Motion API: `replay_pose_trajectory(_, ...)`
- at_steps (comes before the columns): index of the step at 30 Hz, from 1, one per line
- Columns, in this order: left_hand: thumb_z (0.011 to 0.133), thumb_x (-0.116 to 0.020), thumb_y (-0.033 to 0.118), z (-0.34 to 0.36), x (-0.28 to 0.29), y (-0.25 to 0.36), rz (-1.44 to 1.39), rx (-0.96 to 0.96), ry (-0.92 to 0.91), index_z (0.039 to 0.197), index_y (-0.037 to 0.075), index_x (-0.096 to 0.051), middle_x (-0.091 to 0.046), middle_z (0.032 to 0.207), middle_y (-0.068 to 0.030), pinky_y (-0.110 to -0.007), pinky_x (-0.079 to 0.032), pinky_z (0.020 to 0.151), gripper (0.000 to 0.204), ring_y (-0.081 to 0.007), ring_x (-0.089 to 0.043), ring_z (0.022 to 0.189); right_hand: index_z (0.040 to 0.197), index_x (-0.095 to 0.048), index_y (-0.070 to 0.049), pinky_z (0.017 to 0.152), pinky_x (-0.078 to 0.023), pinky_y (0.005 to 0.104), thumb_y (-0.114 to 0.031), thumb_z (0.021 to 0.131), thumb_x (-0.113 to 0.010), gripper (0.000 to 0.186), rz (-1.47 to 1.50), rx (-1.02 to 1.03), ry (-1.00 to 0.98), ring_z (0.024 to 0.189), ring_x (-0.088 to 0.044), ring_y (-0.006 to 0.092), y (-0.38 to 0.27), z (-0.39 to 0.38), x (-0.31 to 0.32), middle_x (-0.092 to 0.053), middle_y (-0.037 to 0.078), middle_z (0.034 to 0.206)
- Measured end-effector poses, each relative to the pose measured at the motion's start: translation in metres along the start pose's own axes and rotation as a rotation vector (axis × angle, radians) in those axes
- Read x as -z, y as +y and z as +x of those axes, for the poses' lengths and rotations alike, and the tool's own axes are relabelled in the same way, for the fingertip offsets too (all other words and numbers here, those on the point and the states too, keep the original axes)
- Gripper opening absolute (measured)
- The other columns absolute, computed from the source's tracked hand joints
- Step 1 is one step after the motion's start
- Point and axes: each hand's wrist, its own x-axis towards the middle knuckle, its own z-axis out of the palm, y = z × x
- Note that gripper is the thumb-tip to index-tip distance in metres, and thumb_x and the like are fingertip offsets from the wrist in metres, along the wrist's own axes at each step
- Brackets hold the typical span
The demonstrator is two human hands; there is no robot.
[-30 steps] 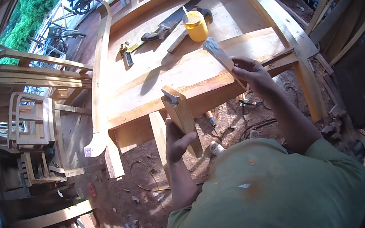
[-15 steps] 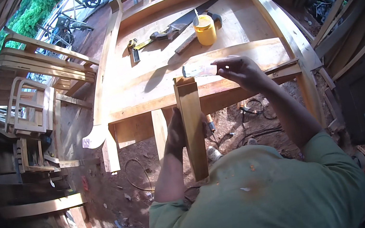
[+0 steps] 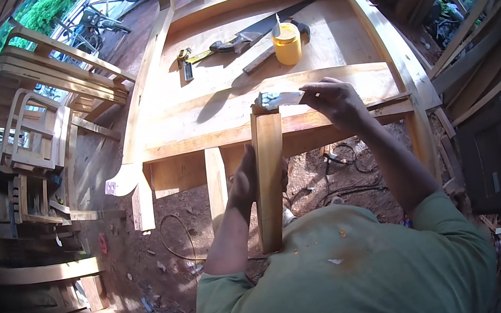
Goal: The person applies glue with a brush to the joints of two wooden furniture components, then fits the components together by hand and presses them to secure the bond.
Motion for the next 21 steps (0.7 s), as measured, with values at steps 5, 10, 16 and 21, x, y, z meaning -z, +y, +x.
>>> replay_pose_trajectory(5,0.099,-0.029,0.068,0.002,0.003,-0.004,-0.049,-0.062,-0.059,0.115,0.002,-0.059,-0.063,0.081,-0.0175,-0.041,-0.055,0.054,0.075,-0.0289,-0.065,0.064,0.109,-0.075,-0.007,0.075,-0.054,0.0309,-0.013,0.09,-0.073,0.02,-0.21,0.016,0.049,0.082,-0.069,0.0167,-0.005,0.001,-0.004,-0.071,0.01,0.091)
replay_pose_trajectory(10,0.101,-0.025,0.066,0.005,-0.001,-0.005,0.018,-0.013,0.008,0.114,0.002,-0.059,-0.064,0.081,-0.0176,-0.039,-0.054,0.053,0.074,-0.0275,-0.064,0.063,0.106,-0.075,-0.006,0.074,-0.054,0.0315,-0.012,0.09,-0.073,0.017,0.033,-0.028,0.034,0.082,-0.069,0.0164,-0.005,-0.007,-0.009,-0.071,0.009,0.089)
replay_pose_trajectory(16,0.101,-0.024,0.066,0.008,-0.006,-0.002,0.039,-0.008,0.015,0.109,0.002,-0.061,-0.064,0.079,-0.0171,-0.038,-0.054,0.053,0.074,-0.0276,-0.063,0.06,0.112,-0.073,-0.003,0.08,-0.052,0.0296,-0.008,0.091,-0.071,0.022,0.228,-0.101,0.102,0.087,-0.066,0.0161,0.018,-0.005,-0.008,-0.069,0.008,0.096)
replay_pose_trajectory(21,0.099,-0.026,0.07,0.006,0.002,-0.009,-0.05,-0.03,0.075,0.107,0.002,-0.061,-0.063,0.078,-0.0165,-0.037,-0.053,0.053,0.077,-0.0269,-0.063,0.06,0.111,-0.072,0.002,0.083,-0.052,0.0297,-0.009,0.091,-0.071,0.023,0.274,-0.118,-0.034,0.092,-0.066,0.016,0.024,-0.013,0.019,-0.069,0.01,0.101)
